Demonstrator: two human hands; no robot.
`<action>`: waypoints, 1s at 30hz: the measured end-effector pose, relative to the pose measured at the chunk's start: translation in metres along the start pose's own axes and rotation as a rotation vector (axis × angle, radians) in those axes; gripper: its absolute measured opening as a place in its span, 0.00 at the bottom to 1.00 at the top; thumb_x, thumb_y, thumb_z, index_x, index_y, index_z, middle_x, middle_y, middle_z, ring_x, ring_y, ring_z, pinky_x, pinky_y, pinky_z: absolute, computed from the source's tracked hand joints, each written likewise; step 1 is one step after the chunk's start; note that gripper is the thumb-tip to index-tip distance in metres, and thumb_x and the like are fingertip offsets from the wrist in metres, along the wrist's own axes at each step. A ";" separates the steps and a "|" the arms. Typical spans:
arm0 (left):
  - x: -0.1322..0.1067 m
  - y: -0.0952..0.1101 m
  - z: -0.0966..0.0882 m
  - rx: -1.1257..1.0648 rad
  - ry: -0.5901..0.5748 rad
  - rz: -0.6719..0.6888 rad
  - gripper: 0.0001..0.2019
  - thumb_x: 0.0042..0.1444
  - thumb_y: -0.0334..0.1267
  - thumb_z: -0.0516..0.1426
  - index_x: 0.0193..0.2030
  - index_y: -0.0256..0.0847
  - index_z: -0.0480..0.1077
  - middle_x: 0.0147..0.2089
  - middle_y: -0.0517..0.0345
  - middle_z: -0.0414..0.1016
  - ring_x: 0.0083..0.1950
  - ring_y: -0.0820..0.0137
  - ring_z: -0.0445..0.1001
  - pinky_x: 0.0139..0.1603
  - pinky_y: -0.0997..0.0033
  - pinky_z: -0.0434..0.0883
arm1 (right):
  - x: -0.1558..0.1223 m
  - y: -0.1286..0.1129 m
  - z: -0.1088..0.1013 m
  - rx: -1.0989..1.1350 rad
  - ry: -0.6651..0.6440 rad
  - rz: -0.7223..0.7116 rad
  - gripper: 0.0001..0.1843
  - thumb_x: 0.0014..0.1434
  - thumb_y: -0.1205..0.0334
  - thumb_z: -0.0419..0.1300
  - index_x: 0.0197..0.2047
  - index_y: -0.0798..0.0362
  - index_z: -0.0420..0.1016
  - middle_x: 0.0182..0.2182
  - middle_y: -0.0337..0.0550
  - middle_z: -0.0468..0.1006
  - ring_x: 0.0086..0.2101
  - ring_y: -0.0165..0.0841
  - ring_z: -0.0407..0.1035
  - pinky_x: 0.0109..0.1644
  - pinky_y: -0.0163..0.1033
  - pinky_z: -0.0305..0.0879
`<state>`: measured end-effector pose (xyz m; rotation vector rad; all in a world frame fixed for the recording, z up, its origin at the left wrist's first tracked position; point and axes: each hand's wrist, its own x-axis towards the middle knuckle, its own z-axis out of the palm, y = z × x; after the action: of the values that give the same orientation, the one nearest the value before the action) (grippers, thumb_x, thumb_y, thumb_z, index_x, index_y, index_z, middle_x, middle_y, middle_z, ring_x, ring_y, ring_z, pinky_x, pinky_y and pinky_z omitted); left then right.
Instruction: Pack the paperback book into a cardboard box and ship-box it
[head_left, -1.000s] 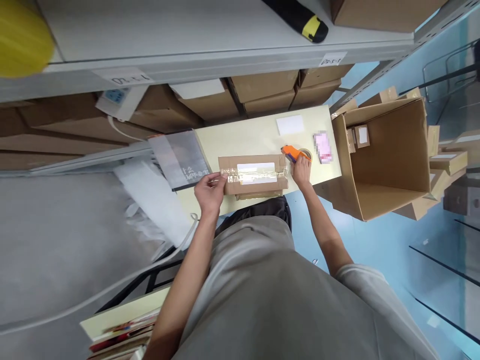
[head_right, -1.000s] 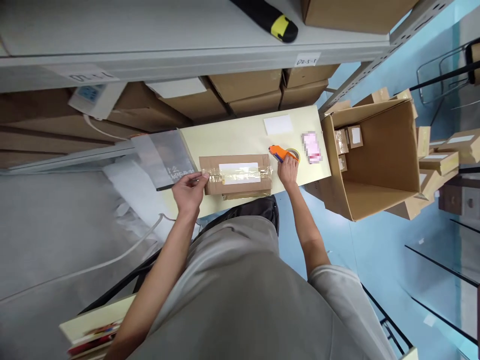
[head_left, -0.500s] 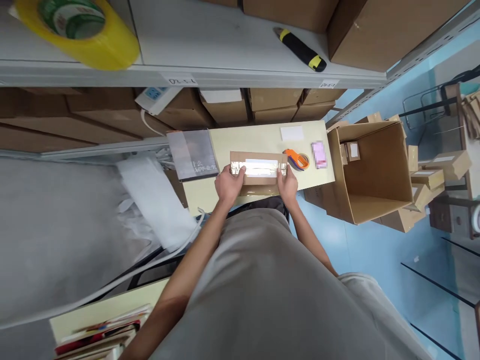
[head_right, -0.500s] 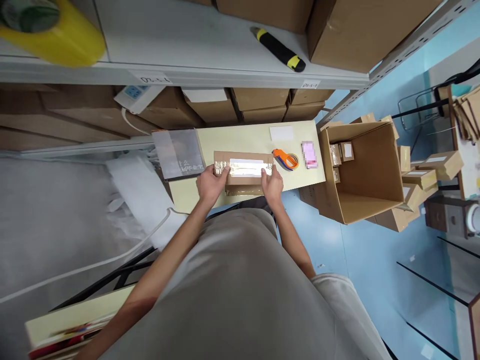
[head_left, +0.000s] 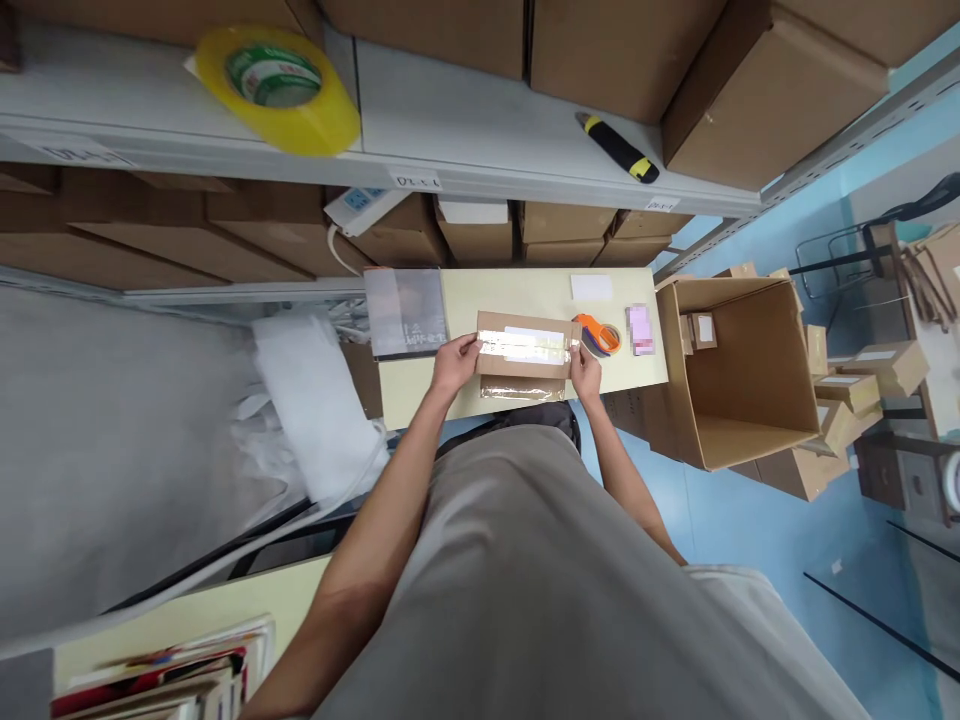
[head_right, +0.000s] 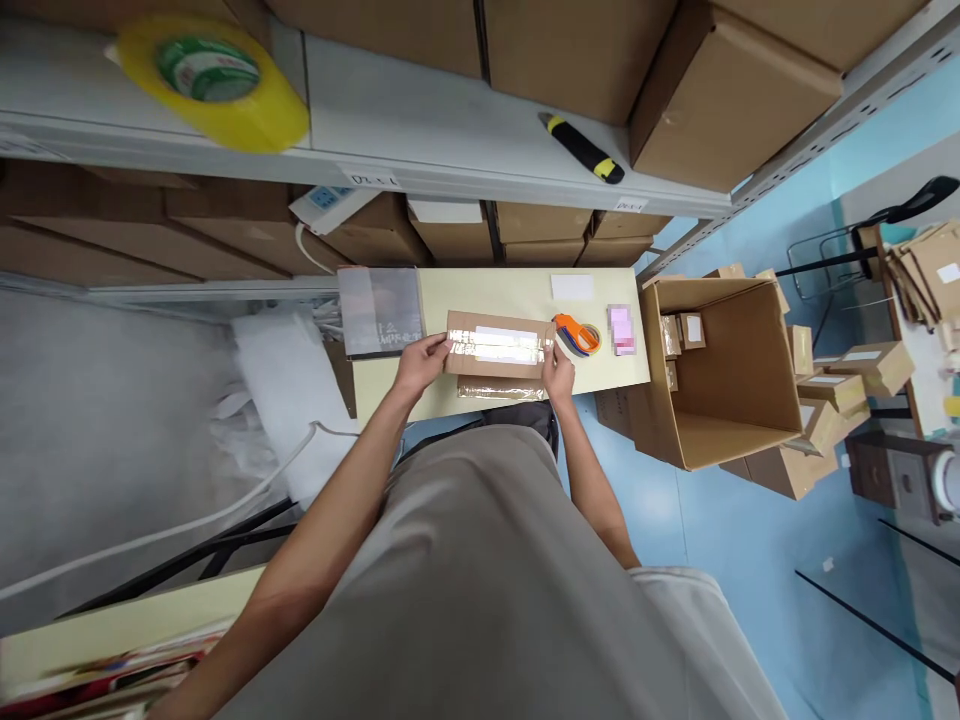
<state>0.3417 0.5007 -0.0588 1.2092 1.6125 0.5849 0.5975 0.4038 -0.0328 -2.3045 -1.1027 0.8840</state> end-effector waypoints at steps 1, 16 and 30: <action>0.000 0.000 -0.007 -0.055 -0.001 0.014 0.10 0.61 0.38 0.64 0.45 0.41 0.87 0.52 0.46 0.91 0.60 0.48 0.87 0.65 0.52 0.80 | -0.001 -0.002 -0.005 0.029 -0.016 -0.044 0.34 0.81 0.46 0.45 0.69 0.58 0.82 0.56 0.60 0.91 0.58 0.51 0.84 0.62 0.47 0.78; -0.028 -0.050 -0.009 -0.137 0.017 -0.124 0.24 0.48 0.29 0.61 0.54 0.40 0.82 0.63 0.40 0.86 0.67 0.50 0.84 0.73 0.49 0.79 | -0.006 0.031 0.009 0.170 -0.144 -0.093 0.22 0.72 0.60 0.54 0.59 0.56 0.84 0.64 0.62 0.84 0.59 0.45 0.80 0.58 0.47 0.86; 0.049 -0.020 0.004 -0.177 0.249 -0.252 0.17 0.74 0.50 0.54 0.44 0.42 0.79 0.53 0.43 0.88 0.62 0.52 0.83 0.72 0.52 0.75 | 0.087 0.011 0.000 0.333 -0.257 0.101 0.29 0.76 0.48 0.58 0.70 0.59 0.77 0.65 0.64 0.86 0.61 0.44 0.82 0.65 0.51 0.80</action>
<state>0.3369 0.5368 -0.0979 0.8117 1.8443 0.7191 0.6445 0.4673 -0.0708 -2.0241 -0.8619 1.3236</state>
